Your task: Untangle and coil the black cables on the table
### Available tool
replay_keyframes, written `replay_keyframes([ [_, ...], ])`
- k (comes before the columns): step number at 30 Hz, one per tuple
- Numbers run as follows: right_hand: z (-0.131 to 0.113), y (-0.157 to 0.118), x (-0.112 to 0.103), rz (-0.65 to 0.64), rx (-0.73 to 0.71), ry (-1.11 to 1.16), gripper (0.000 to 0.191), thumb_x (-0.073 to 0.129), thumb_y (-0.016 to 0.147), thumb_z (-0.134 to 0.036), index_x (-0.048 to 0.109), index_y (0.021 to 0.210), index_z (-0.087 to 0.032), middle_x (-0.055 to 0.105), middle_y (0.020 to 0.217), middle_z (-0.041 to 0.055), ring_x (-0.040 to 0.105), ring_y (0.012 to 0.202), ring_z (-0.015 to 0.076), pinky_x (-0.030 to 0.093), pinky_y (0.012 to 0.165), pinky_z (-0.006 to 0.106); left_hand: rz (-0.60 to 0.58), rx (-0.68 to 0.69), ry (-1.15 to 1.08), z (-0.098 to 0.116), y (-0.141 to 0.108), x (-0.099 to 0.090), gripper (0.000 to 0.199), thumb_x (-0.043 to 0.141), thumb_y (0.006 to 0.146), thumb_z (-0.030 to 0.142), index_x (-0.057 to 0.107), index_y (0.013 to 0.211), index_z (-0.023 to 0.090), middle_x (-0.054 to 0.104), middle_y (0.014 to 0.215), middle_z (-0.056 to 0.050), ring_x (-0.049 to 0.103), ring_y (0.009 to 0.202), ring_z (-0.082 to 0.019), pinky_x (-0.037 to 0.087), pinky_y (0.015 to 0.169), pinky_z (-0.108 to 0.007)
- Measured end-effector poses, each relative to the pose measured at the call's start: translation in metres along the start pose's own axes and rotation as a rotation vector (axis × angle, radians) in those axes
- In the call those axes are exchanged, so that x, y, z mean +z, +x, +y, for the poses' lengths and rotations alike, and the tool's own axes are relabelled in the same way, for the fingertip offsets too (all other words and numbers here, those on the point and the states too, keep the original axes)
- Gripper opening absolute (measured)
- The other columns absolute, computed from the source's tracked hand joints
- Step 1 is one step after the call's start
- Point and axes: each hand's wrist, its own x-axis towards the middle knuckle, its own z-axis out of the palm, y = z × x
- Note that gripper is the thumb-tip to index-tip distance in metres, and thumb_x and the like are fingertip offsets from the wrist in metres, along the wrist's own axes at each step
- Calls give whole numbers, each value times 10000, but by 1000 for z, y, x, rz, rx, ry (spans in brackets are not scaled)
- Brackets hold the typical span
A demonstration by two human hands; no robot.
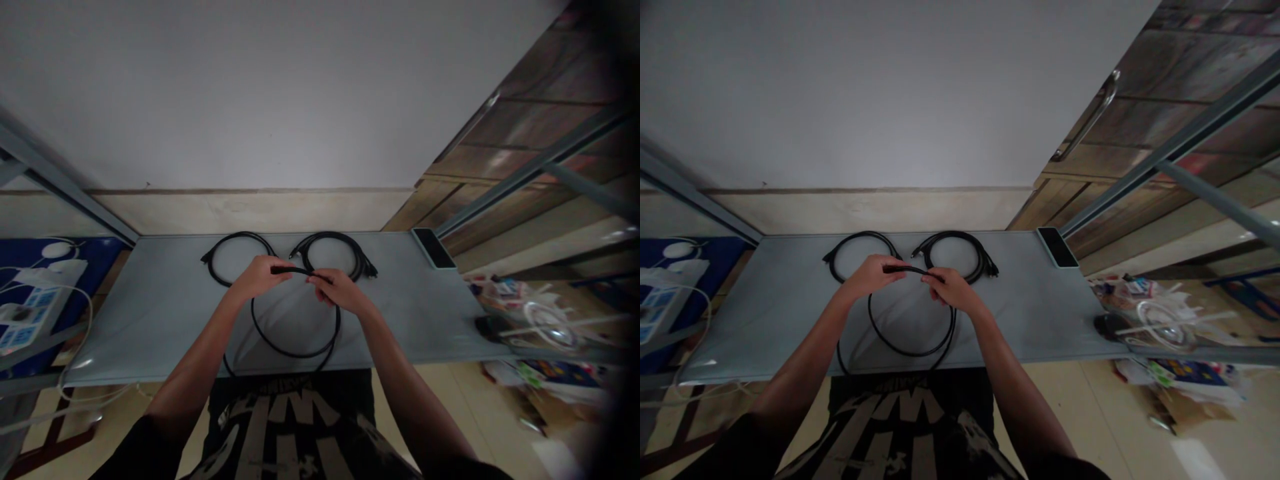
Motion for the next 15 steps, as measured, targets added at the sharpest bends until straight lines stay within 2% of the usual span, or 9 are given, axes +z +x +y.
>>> replay_keyframes([
  [4, 9, 3, 0, 218, 1, 10, 304, 563, 904, -447, 593, 747, -189, 469, 466, -57, 412, 365, 92, 295, 377, 217, 32, -46, -9, -7, -6, 0, 320, 647, 879, 333, 759, 1127, 164, 741, 862, -72, 642, 659, -173, 536, 594, -279],
  [9, 29, 3, -4, 366, -17, 103, 328, 540, 909, -492, 566, 772, -195, 464, 495, -50, 409, 392, 94, 284, 385, 221, 103, -85, -41, -30, -20, 1, 393, 593, 919, 355, 710, 1242, 163, 696, 846, -52, 583, 583, -121, 501, 514, -230],
  [12, 35, 2, -4, 495, -18, 108, 330, 532, 916, -498, 556, 782, -197, 454, 520, -52, 435, 406, 95, 301, 395, 221, 176, -79, -183, -43, -26, 3, 442, 624, 907, 415, 711, 1264, 171, 664, 866, -49, 552, 571, -107, 494, 503, -236],
  [15, 37, 2, 0, 647, -12, 124, 330, 514, 926, -497, 520, 770, -206, 438, 545, -56, 452, 418, 95, 318, 400, 222, 276, -114, -341, -52, -28, 7, 444, 688, 866, 447, 750, 1192, 151, 648, 813, -53, 560, 634, -124, 458, 512, -223],
])
